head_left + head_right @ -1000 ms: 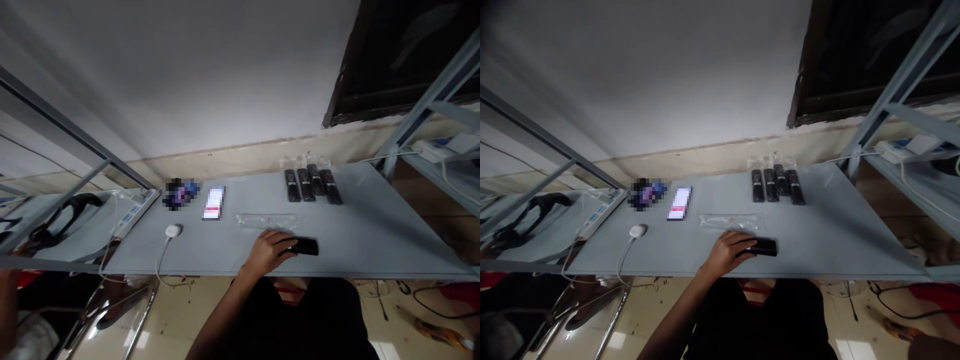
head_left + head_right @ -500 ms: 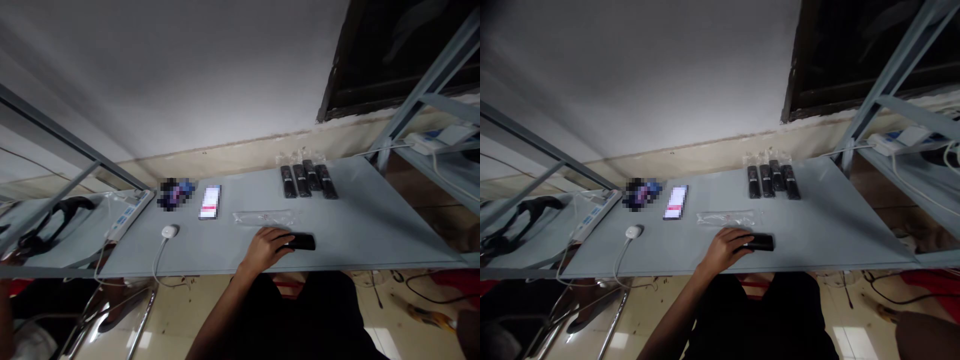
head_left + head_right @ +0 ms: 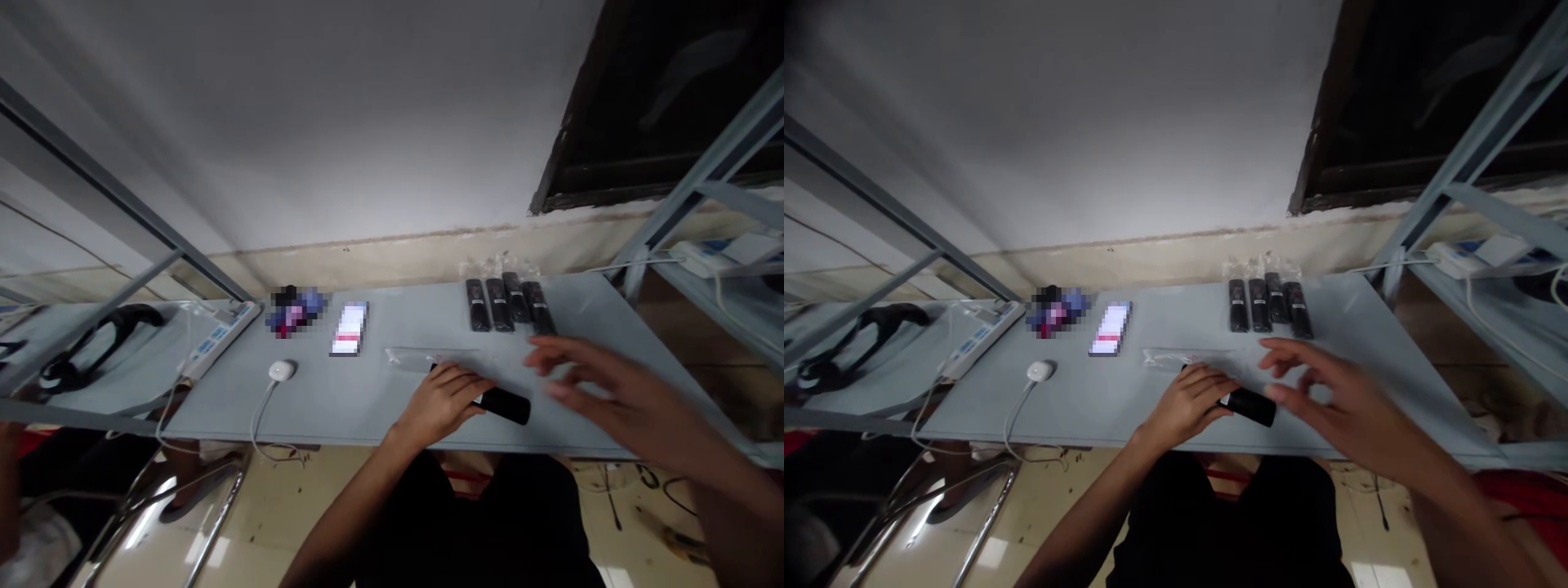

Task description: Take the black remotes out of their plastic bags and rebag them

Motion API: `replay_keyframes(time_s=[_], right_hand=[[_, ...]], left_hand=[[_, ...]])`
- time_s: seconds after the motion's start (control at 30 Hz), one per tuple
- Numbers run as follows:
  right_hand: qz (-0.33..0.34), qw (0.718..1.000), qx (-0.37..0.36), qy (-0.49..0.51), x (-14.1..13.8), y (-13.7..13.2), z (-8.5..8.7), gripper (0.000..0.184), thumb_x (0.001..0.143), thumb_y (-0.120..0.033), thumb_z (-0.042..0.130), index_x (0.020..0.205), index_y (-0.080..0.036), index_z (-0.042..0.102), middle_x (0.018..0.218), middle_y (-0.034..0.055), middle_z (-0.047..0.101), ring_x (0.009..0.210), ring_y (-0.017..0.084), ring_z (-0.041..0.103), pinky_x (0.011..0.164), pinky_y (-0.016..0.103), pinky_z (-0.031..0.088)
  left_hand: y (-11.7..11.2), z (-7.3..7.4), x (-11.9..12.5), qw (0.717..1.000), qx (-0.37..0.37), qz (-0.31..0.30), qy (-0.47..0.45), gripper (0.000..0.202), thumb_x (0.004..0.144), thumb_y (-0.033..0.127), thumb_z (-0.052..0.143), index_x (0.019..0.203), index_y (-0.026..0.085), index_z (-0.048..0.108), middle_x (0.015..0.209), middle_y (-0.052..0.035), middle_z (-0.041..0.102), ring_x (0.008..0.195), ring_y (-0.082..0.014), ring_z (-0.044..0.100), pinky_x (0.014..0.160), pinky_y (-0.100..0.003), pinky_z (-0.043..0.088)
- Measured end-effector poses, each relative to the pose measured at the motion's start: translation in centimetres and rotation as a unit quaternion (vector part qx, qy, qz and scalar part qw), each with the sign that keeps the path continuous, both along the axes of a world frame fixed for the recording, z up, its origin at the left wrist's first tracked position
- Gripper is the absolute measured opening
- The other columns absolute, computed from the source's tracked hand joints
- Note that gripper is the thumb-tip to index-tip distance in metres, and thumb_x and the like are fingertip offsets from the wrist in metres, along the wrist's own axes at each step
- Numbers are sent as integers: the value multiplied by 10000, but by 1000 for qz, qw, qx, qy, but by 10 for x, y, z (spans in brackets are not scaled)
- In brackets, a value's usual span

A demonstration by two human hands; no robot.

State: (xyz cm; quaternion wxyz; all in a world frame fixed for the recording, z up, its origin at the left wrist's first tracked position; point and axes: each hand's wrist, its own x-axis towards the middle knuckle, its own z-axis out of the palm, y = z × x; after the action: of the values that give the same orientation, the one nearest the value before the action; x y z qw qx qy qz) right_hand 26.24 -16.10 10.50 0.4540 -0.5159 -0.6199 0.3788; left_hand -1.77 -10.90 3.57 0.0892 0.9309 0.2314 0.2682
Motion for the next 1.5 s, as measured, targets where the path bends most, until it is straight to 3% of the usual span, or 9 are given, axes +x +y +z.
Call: replay_keyframes(time_s=[0.13, 0.2, 0.4, 0.53, 0.7, 0.87, 1.13, 1.33, 1.5], right_hand=[[158, 981, -114, 2, -27, 20, -32, 625, 842, -480, 819, 1418, -295, 661, 1361, 102, 714, 1223, 337, 687, 1014, 469, 589], [167, 977, -122, 48, -33, 27, -54, 518, 868, -497, 788, 1324, -262, 717, 1344, 98, 724, 1256, 329, 669, 1090, 480, 535], [-24, 981, -123, 148, -14, 29, -96, 441, 810, -521, 842, 1116, -224, 729, 1161, 107, 787, 1097, 305, 719, 1014, 449, 539], [-115, 963, -124, 209, -8, 29, -107, 526, 690, -508, 930, 1080, -220, 725, 1088, 100, 790, 1054, 296, 719, 974, 446, 554], [-167, 945, -122, 252, -16, 33, -112, 481, 701, -550, 905, 997, -213, 732, 1028, 67, 750, 992, 274, 694, 841, 411, 604], [-188, 950, -90, 233, -20, 38, -106, 467, 708, -574, 883, 937, -218, 685, 948, 59, 731, 911, 266, 696, 785, 403, 610], [-230, 940, -35, 249, -20, 48, -99, 766, 713, -485, 903, 1355, -320, 519, 1121, 48, 705, 851, 212, 722, 752, 375, 635], [-250, 934, -31, 253, -28, 50, -93, 1297, 715, -489, 894, 1662, -393, 13, 1374, 106, 625, 877, 214, 746, 818, 431, 668], [-260, 933, -22, 248, -41, 46, -94, 1229, 713, -508, 897, 1641, -360, 105, 1410, 142, 592, 900, 224, 744, 845, 451, 671]], left_hand=[[8, 17, 14, 998, 57, -31, -2, 398, 1065, 319, 547, 1447, 208, 578, 1272, -43, 755, 1329, -193, 587, 1291, -427, 300], [12, 18, 19, 997, 77, -32, -5, 397, 1070, 263, 522, 1463, 223, 566, 1309, -42, 739, 1384, -195, 546, 1310, -453, 268], [26, 7, 20, 997, 38, 48, -38, 561, 1001, 420, 633, 1508, 223, 498, 1489, -131, 594, 1442, -274, 493, 1271, -528, 333], [42, -4, 18, 995, -39, 70, 62, 868, 846, 521, 804, 1555, 191, 428, 1539, -169, 533, 1458, -342, 463, 1245, -544, 352], [58, -9, 18, 979, -105, 77, 157, 679, 926, 448, 737, 1509, 189, 503, 1443, -144, 633, 1304, -312, 612, 1115, -455, 484], [62, -4, 13, 985, -87, 70, 133, 523, 963, 396, 691, 1432, 187, 591, 1347, -142, 692, 1239, -301, 651, 1097, -460, 489], [53, 8, 9, 988, -120, 37, 92, 548, 961, 383, 693, 1459, 195, 566, 1341, -132, 690, 1223, -291, 664, 1054, -449, 533], [49, 9, 11, 989, -124, 40, 74, 525, 964, 369, 684, 1452, 215, 569, 1372, -130, 672, 1239, -282, 661, 1066, -438, 535], [42, 10, 18, 986, -127, 80, 78, 551, 949, 350, 699, 1459, 210, 545, 1349, -115, 670, 1210, -285, 670, 1038, -429, 554]])
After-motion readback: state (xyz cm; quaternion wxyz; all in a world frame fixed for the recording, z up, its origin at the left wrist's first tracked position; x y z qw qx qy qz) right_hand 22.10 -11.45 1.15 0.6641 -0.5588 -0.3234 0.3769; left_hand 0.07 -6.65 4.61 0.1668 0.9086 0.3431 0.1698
